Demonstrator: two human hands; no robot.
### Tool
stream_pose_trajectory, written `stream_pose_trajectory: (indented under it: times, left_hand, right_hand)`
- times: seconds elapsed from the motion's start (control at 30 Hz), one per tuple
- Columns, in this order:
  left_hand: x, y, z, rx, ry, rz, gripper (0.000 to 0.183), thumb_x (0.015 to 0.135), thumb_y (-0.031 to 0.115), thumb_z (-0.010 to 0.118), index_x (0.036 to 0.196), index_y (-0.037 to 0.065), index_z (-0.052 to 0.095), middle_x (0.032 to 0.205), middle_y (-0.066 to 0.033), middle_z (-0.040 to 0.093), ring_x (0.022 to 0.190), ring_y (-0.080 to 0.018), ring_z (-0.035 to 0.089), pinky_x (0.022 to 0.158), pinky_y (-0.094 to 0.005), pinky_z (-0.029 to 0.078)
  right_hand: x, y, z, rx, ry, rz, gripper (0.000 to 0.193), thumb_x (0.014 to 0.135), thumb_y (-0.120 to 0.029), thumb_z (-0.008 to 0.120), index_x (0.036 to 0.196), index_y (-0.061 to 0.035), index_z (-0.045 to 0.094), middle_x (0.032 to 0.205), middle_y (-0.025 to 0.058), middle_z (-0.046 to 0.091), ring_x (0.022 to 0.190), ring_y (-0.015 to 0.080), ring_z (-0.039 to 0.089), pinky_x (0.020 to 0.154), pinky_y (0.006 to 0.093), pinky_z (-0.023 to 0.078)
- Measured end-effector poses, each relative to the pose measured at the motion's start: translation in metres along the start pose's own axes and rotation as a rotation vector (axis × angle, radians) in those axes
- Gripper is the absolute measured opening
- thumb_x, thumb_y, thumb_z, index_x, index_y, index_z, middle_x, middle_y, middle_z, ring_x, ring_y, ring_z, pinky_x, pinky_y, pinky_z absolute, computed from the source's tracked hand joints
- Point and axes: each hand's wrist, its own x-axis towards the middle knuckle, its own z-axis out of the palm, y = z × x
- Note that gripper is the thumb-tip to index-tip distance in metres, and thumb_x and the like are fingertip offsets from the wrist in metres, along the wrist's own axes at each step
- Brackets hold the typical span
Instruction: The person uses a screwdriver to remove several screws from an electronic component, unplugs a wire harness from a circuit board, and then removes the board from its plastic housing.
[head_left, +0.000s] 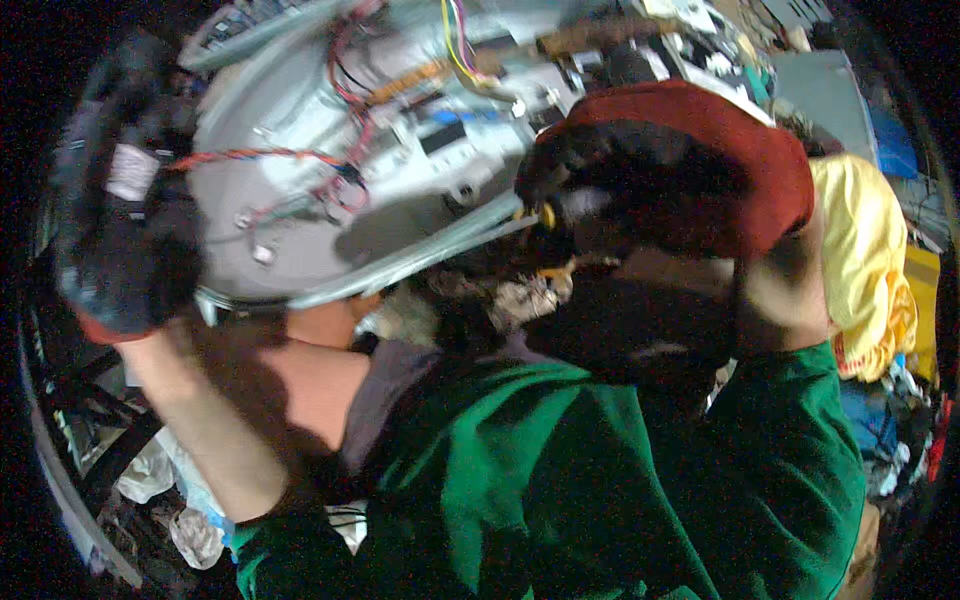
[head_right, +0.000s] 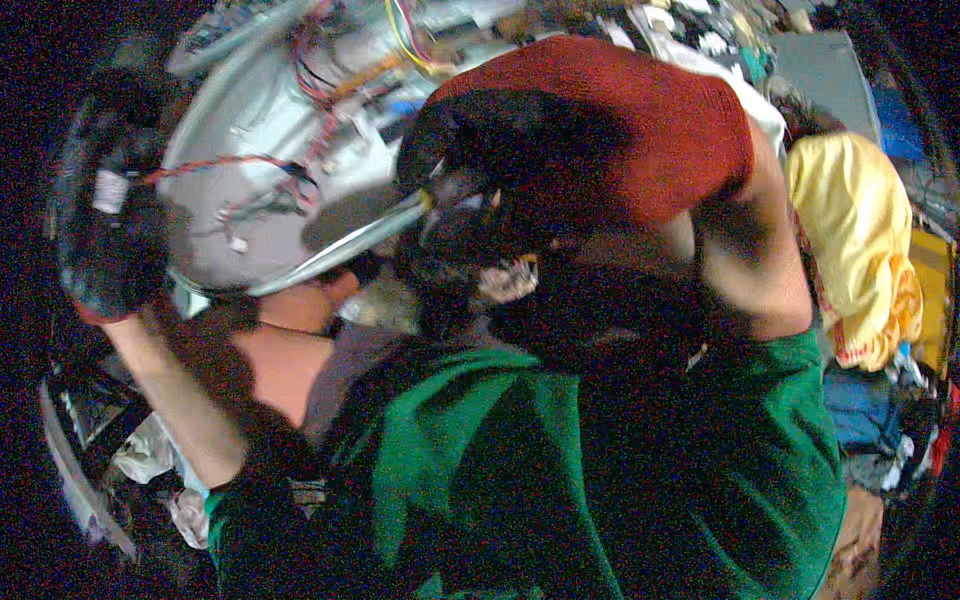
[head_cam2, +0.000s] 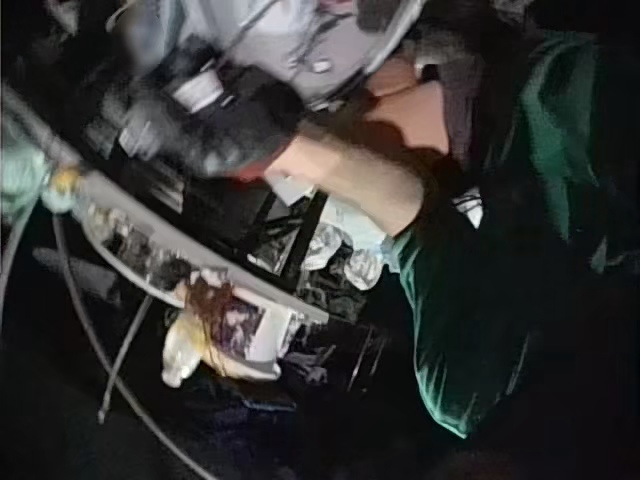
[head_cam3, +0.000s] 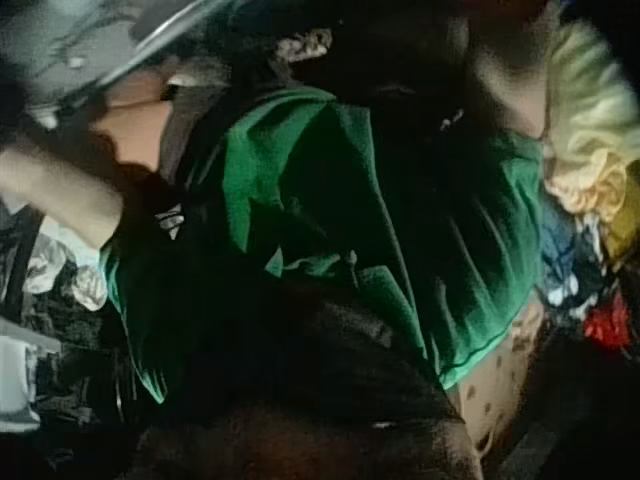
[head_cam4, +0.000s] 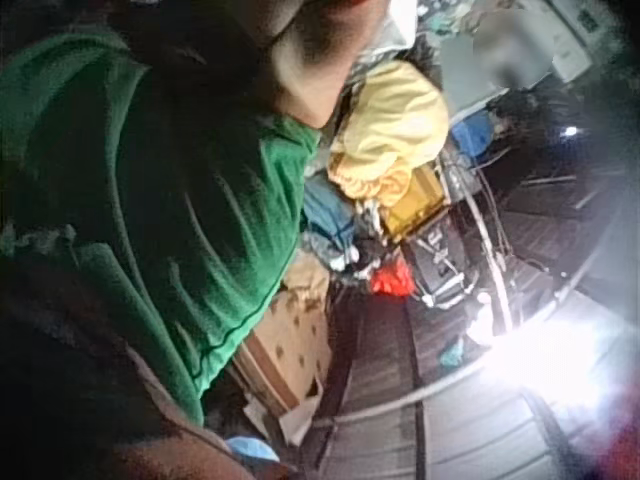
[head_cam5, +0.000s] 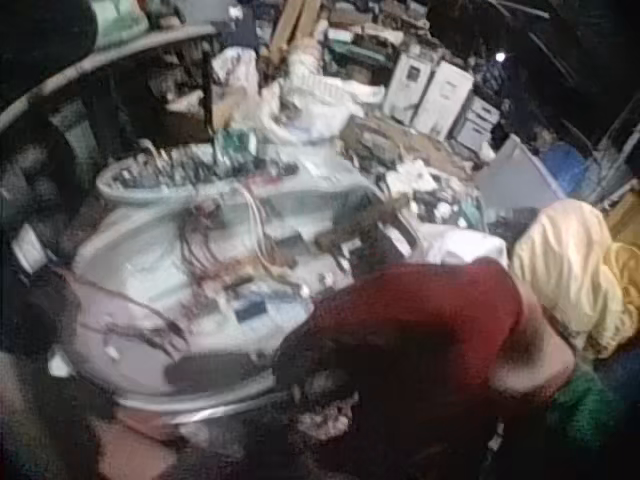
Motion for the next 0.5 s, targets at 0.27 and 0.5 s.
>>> stream_pose_trajectory:
  times: [0.27, 0.5]
  left_hand:
    - [-0.072, 0.025, 0.012, 0.06, -0.229, -0.033, 0.043, 0.085, 0.004, 0.062, 0.126, -0.001, 0.051, 0.116, -0.0106, 0.061, 0.109, -0.0193, 0.057, 0.096, -0.0352, 0.045]
    - [-0.106, 0.016, 0.029, 0.12, -0.372, -0.102, 0.039, 0.086, 0.007, 0.061, 0.124, 0.0, 0.053, 0.114, -0.0105, 0.062, 0.105, -0.02, 0.058, 0.094, -0.0358, 0.046]
  right_hand:
    - [-0.035, 0.084, 0.067, -0.263, -0.659, 0.533, 0.037, 0.085, -0.014, 0.06, 0.12, -0.0013, 0.058, 0.113, 0.0156, 0.065, 0.102, 0.0281, 0.064, 0.09, 0.0375, 0.052]
    - [-0.07, 0.197, 0.148, -0.268, -0.866, 0.781, 0.036, 0.089, -0.017, 0.056, 0.123, -0.005, 0.056, 0.113, 0.0156, 0.063, 0.103, 0.0297, 0.063, 0.089, 0.0388, 0.052]
